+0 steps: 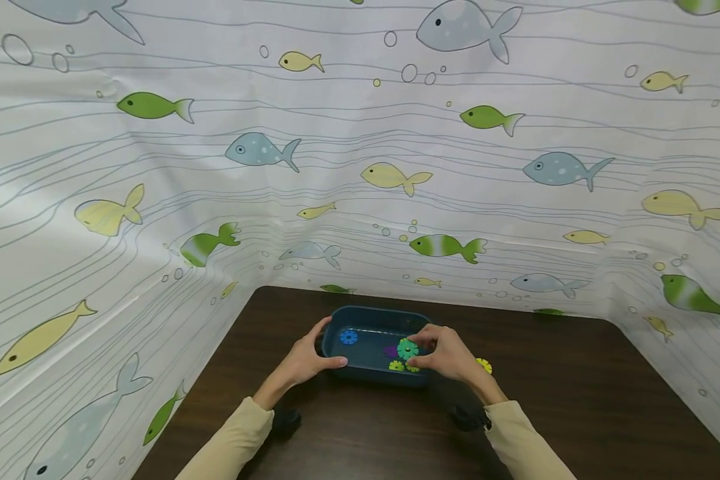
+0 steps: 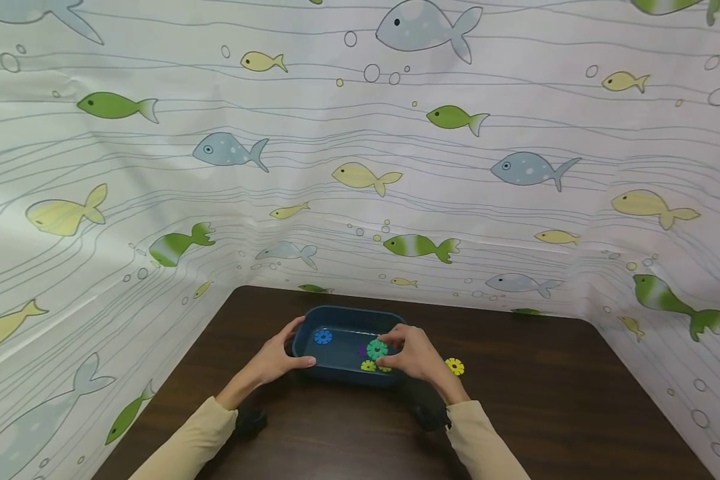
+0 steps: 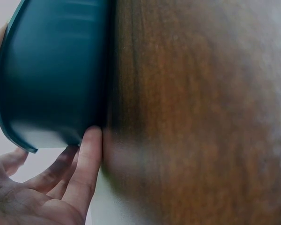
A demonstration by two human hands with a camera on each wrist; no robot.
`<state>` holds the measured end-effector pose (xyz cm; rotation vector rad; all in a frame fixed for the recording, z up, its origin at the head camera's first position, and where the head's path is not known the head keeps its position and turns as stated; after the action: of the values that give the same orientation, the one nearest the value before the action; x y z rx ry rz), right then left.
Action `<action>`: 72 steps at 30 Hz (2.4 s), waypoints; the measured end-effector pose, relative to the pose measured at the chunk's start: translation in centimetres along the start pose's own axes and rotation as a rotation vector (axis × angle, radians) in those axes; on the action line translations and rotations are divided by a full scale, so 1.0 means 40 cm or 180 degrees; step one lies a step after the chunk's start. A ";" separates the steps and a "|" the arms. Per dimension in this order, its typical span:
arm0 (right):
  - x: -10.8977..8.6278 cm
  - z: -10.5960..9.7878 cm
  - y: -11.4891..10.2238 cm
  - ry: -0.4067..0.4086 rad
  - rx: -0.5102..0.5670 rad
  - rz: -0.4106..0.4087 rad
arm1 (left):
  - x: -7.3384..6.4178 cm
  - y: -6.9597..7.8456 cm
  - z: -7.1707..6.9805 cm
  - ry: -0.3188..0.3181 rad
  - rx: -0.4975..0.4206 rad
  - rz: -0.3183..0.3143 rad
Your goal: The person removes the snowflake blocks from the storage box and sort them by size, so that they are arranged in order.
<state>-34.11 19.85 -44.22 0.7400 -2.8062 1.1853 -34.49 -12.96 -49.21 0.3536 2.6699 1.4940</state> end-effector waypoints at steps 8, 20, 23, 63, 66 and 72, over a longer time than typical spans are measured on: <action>-0.049 -0.043 0.053 0.0217 0.0032 0.0153 | -0.002 -0.004 -0.004 -0.0021 0.0005 0.0018; -0.131 -0.109 0.136 0.0424 0.0056 0.0536 | -0.005 -0.004 -0.004 -0.0023 0.0033 0.0006; -0.153 -0.125 0.161 0.0435 -0.0012 0.0582 | -0.005 -0.001 -0.003 -0.0035 0.0017 -0.0007; -0.253 -0.209 0.355 0.0403 -0.0501 0.1378 | 0.002 -0.004 -0.002 -0.0044 0.0011 0.0001; -0.254 -0.209 0.361 0.0392 -0.0497 0.1368 | 0.004 -0.004 -0.002 -0.0036 0.0019 -0.0007; -0.256 -0.212 0.368 0.0394 -0.0491 0.1379 | 0.005 -0.004 0.000 -0.0037 0.0000 -0.0004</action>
<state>-32.73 38.75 -50.00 0.0438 -2.9914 0.9906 -34.72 -12.99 -49.34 0.3597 2.6608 1.4867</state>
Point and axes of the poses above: each hand's wrist, its own x-axis towards the middle knuckle, its own z-axis out of the palm, y = z × x, the point moved 4 cm from there along x, towards the middle knuckle, and after that the axes turned 1 degree about z, right-handed, at the moved point
